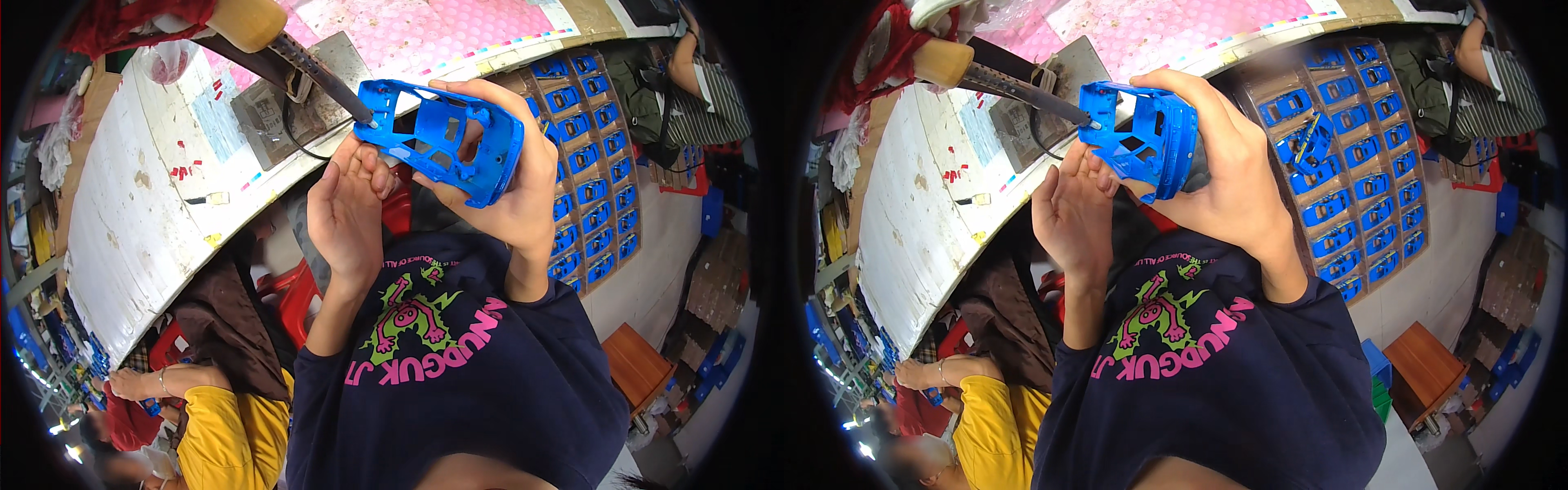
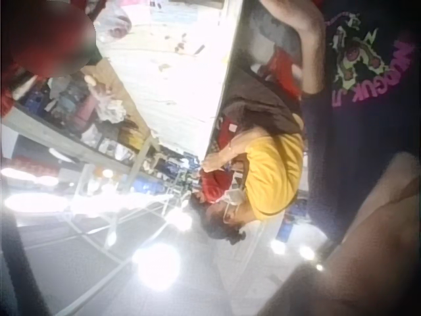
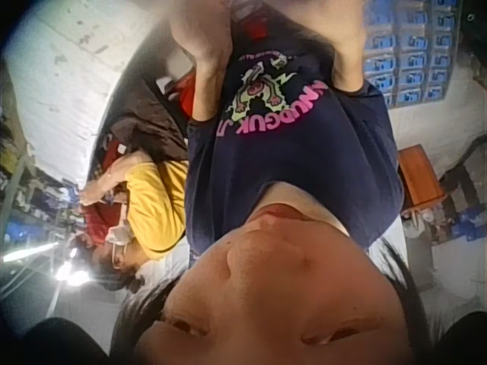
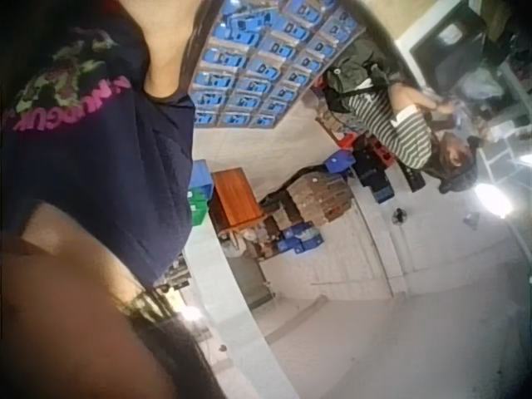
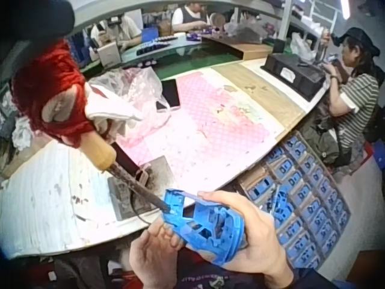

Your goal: The person assembles blue plastic toy car bodies by hand. They pick up a car body, insert small red pieces into the interior, and use a soldering iron to smooth the edges or melt the plastic. The person repeats this process for multiple car bodies, placing the finished items on the table.

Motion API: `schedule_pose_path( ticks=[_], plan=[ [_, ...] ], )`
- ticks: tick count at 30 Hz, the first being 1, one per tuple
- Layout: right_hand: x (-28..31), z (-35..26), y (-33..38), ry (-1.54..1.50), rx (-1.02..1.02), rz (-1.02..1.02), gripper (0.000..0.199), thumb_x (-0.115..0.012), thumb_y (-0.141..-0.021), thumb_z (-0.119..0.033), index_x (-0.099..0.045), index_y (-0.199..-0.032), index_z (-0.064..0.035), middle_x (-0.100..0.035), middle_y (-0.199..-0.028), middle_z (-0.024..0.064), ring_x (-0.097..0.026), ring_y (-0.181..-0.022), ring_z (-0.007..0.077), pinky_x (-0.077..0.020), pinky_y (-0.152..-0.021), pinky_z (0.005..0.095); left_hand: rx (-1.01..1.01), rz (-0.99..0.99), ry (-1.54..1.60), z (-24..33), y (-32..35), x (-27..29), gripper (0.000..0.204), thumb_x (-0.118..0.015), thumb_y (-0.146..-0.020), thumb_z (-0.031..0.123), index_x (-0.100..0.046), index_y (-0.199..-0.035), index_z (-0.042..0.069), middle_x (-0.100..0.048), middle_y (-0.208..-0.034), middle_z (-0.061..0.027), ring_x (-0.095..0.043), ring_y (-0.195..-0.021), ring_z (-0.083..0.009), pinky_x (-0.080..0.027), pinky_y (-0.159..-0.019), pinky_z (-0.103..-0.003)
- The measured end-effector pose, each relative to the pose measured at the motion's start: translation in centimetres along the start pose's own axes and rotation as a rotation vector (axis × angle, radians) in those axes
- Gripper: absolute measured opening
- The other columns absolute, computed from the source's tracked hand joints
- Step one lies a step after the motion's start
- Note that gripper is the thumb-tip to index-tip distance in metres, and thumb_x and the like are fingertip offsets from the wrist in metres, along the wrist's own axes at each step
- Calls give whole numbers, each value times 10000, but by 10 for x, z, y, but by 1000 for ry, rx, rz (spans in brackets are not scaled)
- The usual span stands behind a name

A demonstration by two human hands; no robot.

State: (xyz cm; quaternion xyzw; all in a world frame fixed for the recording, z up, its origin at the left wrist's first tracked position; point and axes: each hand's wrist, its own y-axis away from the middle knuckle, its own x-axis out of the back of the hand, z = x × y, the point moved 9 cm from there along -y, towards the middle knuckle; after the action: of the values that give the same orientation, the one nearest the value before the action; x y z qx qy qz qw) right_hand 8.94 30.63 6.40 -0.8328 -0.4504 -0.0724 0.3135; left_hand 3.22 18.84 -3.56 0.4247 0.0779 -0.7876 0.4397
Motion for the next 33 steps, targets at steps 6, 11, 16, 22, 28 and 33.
schedule_pose_path(
  ticks=[6,11,16,22,28,33],
  plan=[
    [-2,1,-1,6,0,-11,605,-759,-514,-33,-493,-1058,-10,-613,-950,55,-532,-585,70,-434,-529,184,-21,-5,34,1,1,1,549,-291,-845,320,-333,-1208,-89,-386,-845,-38,-351,-728,-127,-292,-684,-249],
    [-2,2,-1,4,-1,2,608,-760,-509,-32,-496,-1057,-12,-610,-953,57,-526,-579,70,-431,-530,184,-34,-13,43,2,0,1,543,-295,-845,321,-348,-1195,-92,-401,-850,-38,-352,-738,-124,-283,-678,-243],
    [0,2,-2,-9,12,9,614,-759,-506,-29,-494,-1059,-7,-605,-973,65,-523,-584,70,-432,-537,184,-27,3,18,0,-2,0,543,-297,-842,322,-351,-1191,-91,-403,-854,-38,-350,-744,-121,-281,-673,-239],
    [0,1,-1,-3,20,5,614,-760,-504,-30,-494,-1057,0,-604,-978,70,-522,-588,66,-430,-538,181,-21,-9,20,2,0,0,535,-278,-843,309,-329,-1215,-71,-365,-834,-31,-342,-713,-127,-301,-680,-249],
    [0,0,-1,8,20,7,610,-765,-509,-40,-496,-1055,-1,-604,-980,71,-530,-597,62,-432,-543,178,-34,-24,32,2,-1,-2,530,-291,-850,316,-354,-1186,-89,-397,-838,-40,-358,-738,-127,-290,-681,-246],
    [-1,2,1,10,19,1,618,-768,-516,-45,-484,-1063,1,-602,-985,74,-542,-622,68,-442,-566,184,6,8,10,-1,-2,1,513,-281,-836,294,-347,-1195,-66,-380,-833,-33,-357,-714,-125,-305,-670,-248]
  ],
)
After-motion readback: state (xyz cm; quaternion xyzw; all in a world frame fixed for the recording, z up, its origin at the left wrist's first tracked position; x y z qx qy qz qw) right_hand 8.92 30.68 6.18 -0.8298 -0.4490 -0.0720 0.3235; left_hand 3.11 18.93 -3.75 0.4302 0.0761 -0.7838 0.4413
